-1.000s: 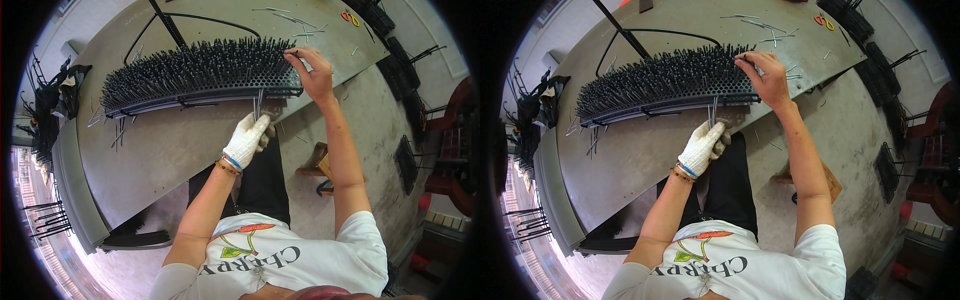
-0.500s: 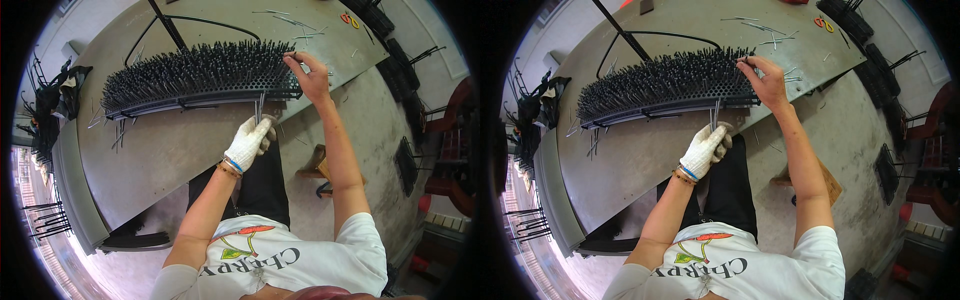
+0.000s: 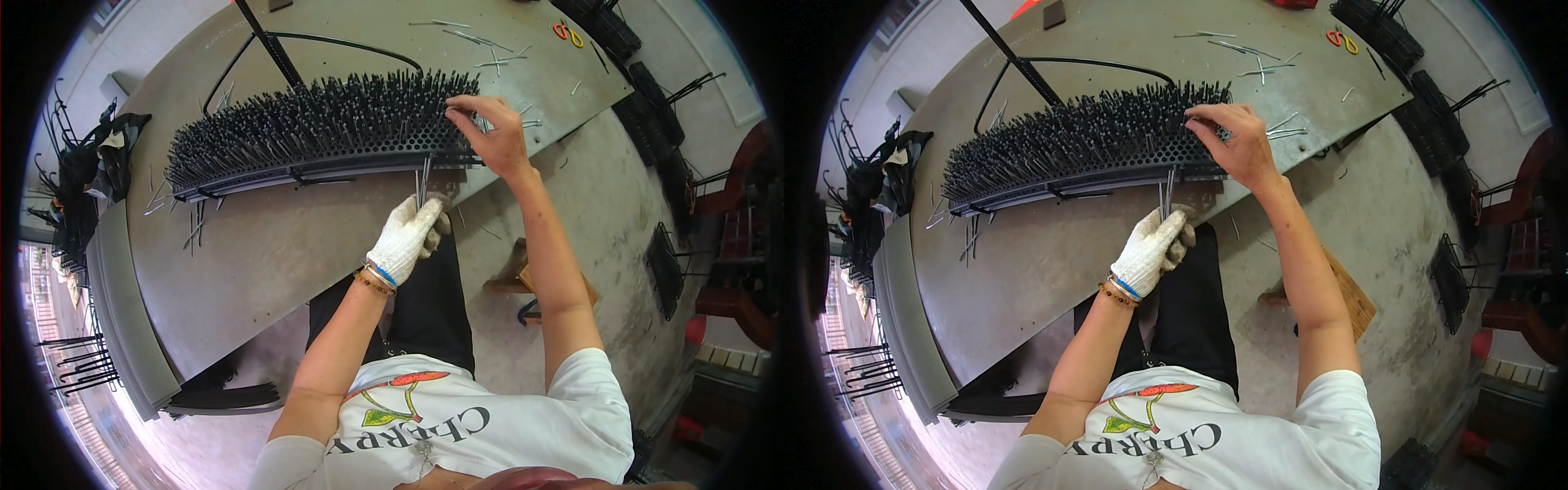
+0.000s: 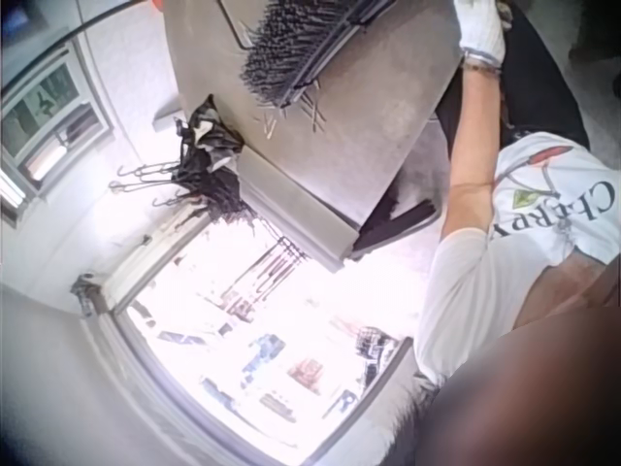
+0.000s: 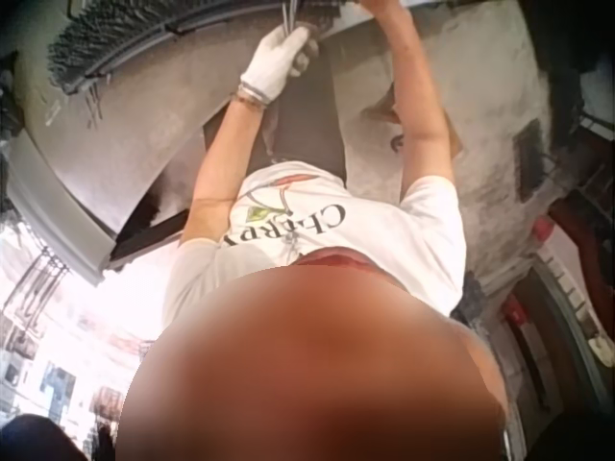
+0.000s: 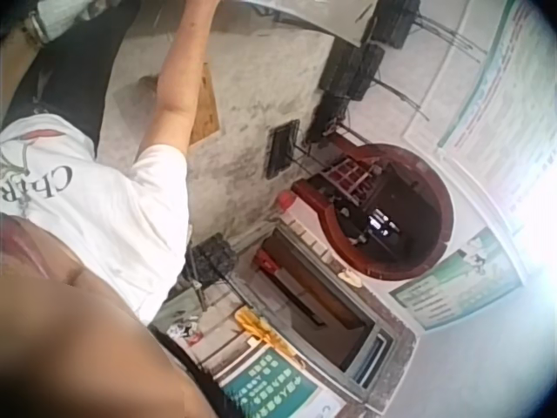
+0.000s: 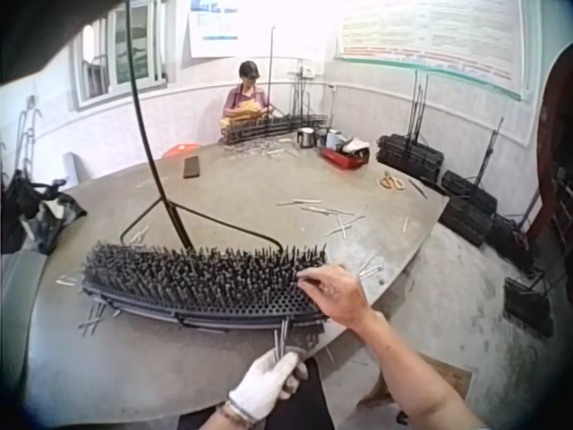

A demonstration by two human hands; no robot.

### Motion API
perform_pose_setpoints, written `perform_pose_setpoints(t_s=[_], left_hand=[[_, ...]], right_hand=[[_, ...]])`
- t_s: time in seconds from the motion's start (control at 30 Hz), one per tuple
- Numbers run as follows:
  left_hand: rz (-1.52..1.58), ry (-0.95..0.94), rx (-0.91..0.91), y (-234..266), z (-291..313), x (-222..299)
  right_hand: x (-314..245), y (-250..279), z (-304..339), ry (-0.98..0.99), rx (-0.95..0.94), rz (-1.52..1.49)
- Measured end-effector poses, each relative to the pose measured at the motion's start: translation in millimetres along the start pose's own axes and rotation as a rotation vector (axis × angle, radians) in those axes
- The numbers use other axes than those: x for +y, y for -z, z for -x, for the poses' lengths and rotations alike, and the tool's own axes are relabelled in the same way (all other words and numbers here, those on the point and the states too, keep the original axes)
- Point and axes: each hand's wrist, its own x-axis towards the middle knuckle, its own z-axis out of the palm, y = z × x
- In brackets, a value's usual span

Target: Assembling an industrial brush by manually inserting metal wire bundles into a base.

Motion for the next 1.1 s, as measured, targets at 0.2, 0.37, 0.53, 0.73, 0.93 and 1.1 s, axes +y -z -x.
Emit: perform_pose_setpoints(t_s=[0.2,0.37,0.53,0.73,0.93,1.1], left_hand=[[0.004,-0.004,-0.014,0.9,-0.3,-0.5],[0.001,0.000,-0.009,0.3,-0.8,-0.8],[0.027,0.013,-0.012,1.0,0.0,-0.2],[0.008,0.013,-0.017,0.3,0.2,-0.1],[0.033,0.019,-0.018,-0.7,1.4,0.6],[0.093,-0.015,-0.059,0.3,1.4,2.6]], right_hand=[[4.3,-0.6,1.9,0.117,-0.026,0.103],[7.4,-2.5,2.4,0.107,0.092,0.178],[-2.4,-0.4,-1.0,-0.063,0.021,0.020],[-1.6,-0.4,0.5,-0.157,-0.031,-0.072],[-2.5,-0.1,1.5,-0.160,-0.038,-0.020],[0.9,-0.1,3.7,-0.062,-0.089,0.013]])
